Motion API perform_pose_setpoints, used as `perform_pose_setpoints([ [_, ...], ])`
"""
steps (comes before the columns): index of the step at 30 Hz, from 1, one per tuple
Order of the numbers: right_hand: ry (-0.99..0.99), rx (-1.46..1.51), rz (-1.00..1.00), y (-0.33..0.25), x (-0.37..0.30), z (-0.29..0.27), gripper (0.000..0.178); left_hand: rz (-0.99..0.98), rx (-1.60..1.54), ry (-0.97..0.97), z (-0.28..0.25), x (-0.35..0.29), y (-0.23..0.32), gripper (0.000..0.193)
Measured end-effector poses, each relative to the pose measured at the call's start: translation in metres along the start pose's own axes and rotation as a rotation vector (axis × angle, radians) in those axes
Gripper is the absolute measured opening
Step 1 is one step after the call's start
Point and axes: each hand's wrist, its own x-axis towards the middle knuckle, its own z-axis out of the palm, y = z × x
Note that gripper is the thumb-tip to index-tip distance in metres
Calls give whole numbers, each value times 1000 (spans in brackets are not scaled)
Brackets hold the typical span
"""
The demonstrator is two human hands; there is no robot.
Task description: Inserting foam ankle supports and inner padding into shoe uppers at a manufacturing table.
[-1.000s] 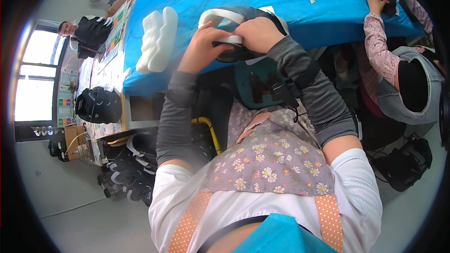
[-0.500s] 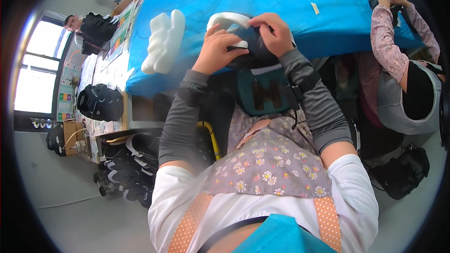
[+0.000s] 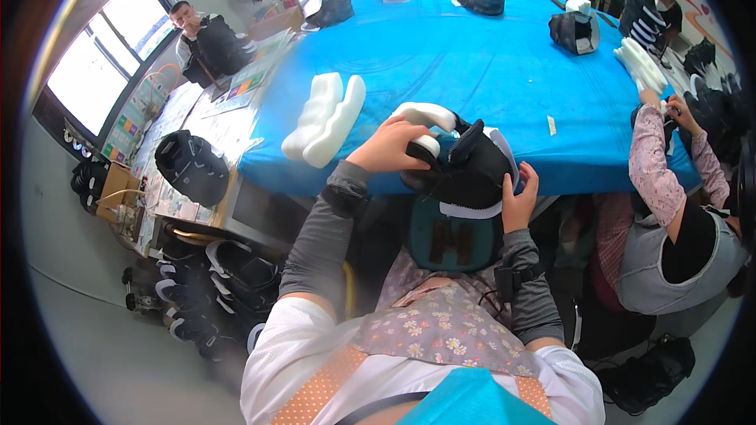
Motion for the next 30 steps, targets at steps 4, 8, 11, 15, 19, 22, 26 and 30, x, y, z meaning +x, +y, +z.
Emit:
perform_pose_setpoints([
  [4, -234, 356, 640, 28, 15, -1, 28, -8, -16, 44, 1, -1, -7, 40],
  [8, -400, 1144, 880, -10, 25, 2, 36, 2, -187, 136, -12, -21, 7, 41],
  [11, -342, 871, 633, -47, 30, 0, 33, -19, -839, 460, -9, -42, 48, 45],
  [15, -346, 765, 448, -107, 15, 22, 27, 9, -333, 694, 33, -58, 90, 54],
  [19, -512, 599, 278, -136, -4, 39, 23, -233, -92, 850, 76, -49, 77, 72],
  [22, -519, 590, 292, -140, -15, 47, 23, -188, -69, 869, 85, -58, 73, 69],
  [26, -545, 567, 275, -134, -20, 46, 26, -71, -31, 886, 95, -65, 64, 68],
  [30, -474, 287, 146, -132, -14, 31, 28, 23, -33, 891, 90, -69, 56, 49],
])
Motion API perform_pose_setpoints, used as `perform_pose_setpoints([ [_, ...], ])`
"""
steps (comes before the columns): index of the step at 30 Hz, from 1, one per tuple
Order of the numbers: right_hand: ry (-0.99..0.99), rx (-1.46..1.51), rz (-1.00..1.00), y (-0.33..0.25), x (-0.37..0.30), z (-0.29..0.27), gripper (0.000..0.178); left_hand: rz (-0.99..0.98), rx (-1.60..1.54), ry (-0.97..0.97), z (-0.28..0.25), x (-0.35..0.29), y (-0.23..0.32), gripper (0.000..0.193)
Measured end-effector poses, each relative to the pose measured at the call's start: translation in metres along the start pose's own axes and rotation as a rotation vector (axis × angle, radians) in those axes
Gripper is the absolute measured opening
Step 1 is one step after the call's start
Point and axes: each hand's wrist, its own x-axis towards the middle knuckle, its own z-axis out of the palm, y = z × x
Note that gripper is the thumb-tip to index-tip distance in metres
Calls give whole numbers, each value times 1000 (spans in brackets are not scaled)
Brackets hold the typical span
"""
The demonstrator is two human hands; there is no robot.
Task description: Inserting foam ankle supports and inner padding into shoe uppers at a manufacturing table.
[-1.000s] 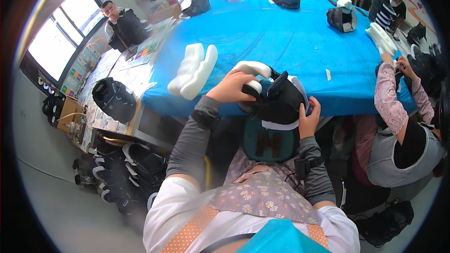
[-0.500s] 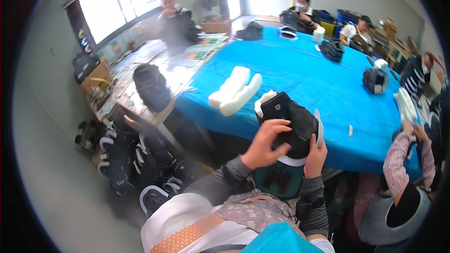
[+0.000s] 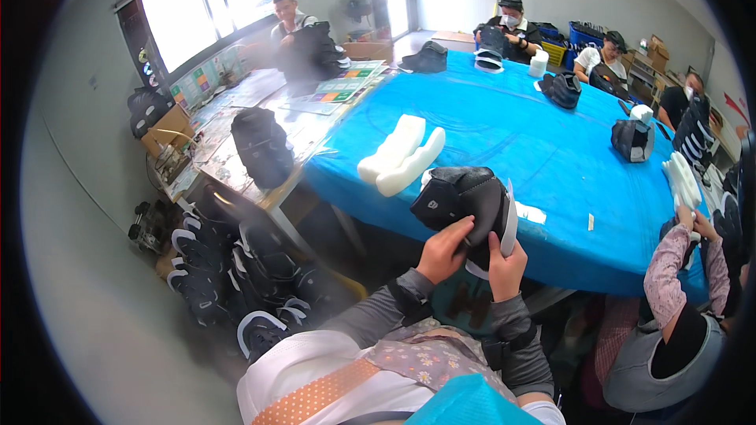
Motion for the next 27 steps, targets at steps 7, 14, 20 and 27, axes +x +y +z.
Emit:
perform_pose_setpoints([
  [7, 138, -22, -140, -21, -9, -22, 33, -597, -131, 506, -28, 38, 5, 41],
  [14, 232, -36, -205, -36, -27, -80, 21, -569, 222, 589, -69, 64, 31, 40],
  [20, 514, -205, -324, -47, -39, -129, 34, -613, -331, 891, -82, 70, 4, 30],
  [27, 519, -392, -585, -17, -41, -200, 45, -585, -1213, 131, -84, 35, -24, 46],
])
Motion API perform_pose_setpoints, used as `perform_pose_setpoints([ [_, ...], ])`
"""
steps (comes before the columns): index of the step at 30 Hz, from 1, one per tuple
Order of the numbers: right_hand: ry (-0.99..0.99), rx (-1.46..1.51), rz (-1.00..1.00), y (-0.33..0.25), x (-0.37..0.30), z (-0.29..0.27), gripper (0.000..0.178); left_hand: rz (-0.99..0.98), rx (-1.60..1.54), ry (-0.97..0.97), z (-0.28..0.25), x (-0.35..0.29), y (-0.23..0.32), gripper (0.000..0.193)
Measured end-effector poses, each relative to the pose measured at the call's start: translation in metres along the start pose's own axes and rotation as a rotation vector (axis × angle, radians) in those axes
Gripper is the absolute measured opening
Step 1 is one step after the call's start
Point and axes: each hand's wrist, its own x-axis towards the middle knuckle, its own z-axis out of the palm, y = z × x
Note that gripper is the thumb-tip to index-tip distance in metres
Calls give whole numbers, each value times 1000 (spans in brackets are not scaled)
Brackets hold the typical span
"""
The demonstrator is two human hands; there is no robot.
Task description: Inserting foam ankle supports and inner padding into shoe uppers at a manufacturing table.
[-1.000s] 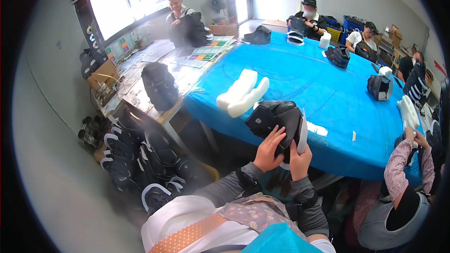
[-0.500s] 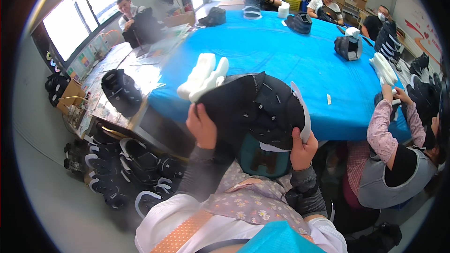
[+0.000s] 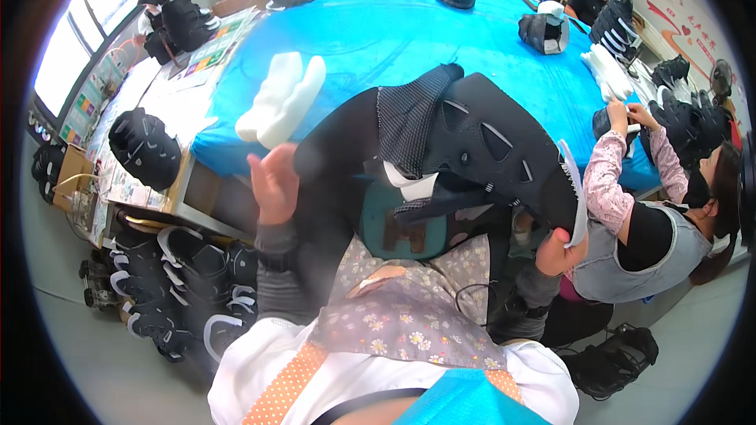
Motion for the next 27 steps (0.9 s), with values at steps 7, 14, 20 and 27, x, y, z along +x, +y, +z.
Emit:
perform_pose_setpoints([
  [7, -408, 117, -305, -17, 26, 0, 27, -304, 711, -283, 53, 35, -6, 29],
  [14, -557, 344, -123, -18, 18, 7, 15, -548, 478, -228, 47, 21, -43, 27],
  [20, -322, 99, 20, -18, 9, 2, 27, -342, 275, 235, 42, 16, -35, 17],
  [27, 26, -18, 140, -18, 6, 19, 31, -99, 278, 333, 48, 13, -25, 23],
])
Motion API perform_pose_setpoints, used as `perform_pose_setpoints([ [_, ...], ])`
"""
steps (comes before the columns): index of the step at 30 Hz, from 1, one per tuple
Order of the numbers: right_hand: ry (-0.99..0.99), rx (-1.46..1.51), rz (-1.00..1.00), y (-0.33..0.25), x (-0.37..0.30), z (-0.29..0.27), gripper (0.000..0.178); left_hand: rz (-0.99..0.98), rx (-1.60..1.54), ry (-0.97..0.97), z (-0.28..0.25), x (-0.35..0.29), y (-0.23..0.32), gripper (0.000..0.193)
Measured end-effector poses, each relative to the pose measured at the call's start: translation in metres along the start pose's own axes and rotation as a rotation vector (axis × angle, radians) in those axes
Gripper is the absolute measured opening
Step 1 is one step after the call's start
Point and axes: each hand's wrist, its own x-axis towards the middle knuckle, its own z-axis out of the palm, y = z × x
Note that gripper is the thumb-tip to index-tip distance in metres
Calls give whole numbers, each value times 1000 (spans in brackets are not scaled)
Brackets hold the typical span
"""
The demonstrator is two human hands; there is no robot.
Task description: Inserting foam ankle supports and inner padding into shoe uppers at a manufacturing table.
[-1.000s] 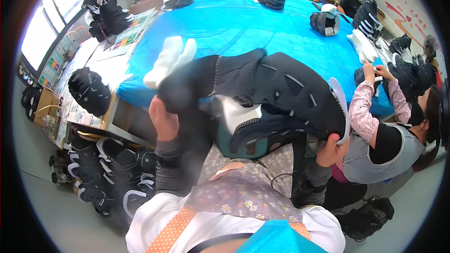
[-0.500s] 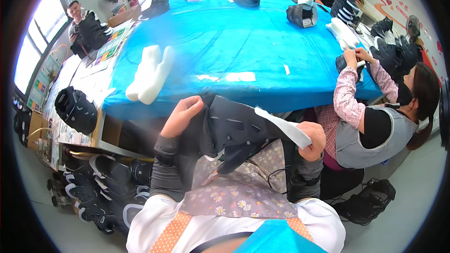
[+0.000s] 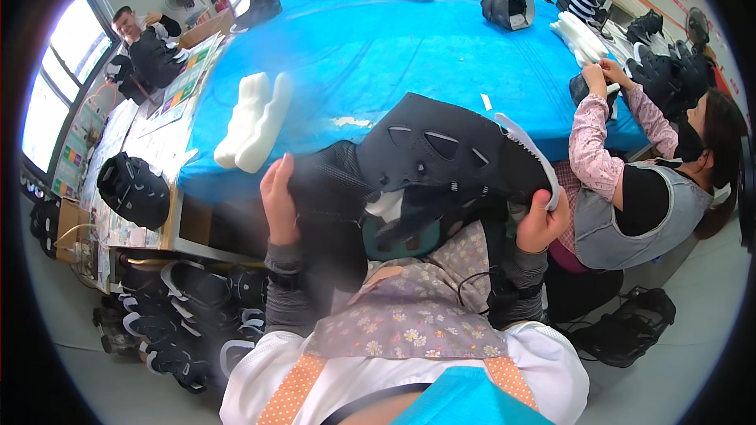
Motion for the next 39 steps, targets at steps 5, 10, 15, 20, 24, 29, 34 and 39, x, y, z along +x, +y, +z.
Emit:
perform_pose_setpoints([
  [5, 142, 335, 136, 8, 3, -9, 42, 108, -93, -142, -30, -8, -12, 25],
  [10, 31, 579, 165, 31, -5, -20, 44, 87, 167, -234, 7, -28, -33, 20],
  [15, 159, 635, 250, 10, 4, -4, 43, 24, 273, -308, -15, -34, -71, 19],
  [20, 194, 660, 340, 12, 10, -4, 37, -11, 305, -289, -40, -33, -89, 20],
  [24, 89, 565, 526, 37, 10, -8, 30, 27, 311, -240, -44, -26, -45, 21],
  [29, -32, 491, 570, 66, -3, 6, 32, -471, 104, -312, -9, -20, 27, 20],
  [34, -56, 844, 788, 64, -1, 30, 35, -264, 337, -388, -15, -39, 18, 42],
  [39, -62, 1016, 796, 85, -12, 23, 48, 344, 321, -403, -12, -44, 41, 100],
])
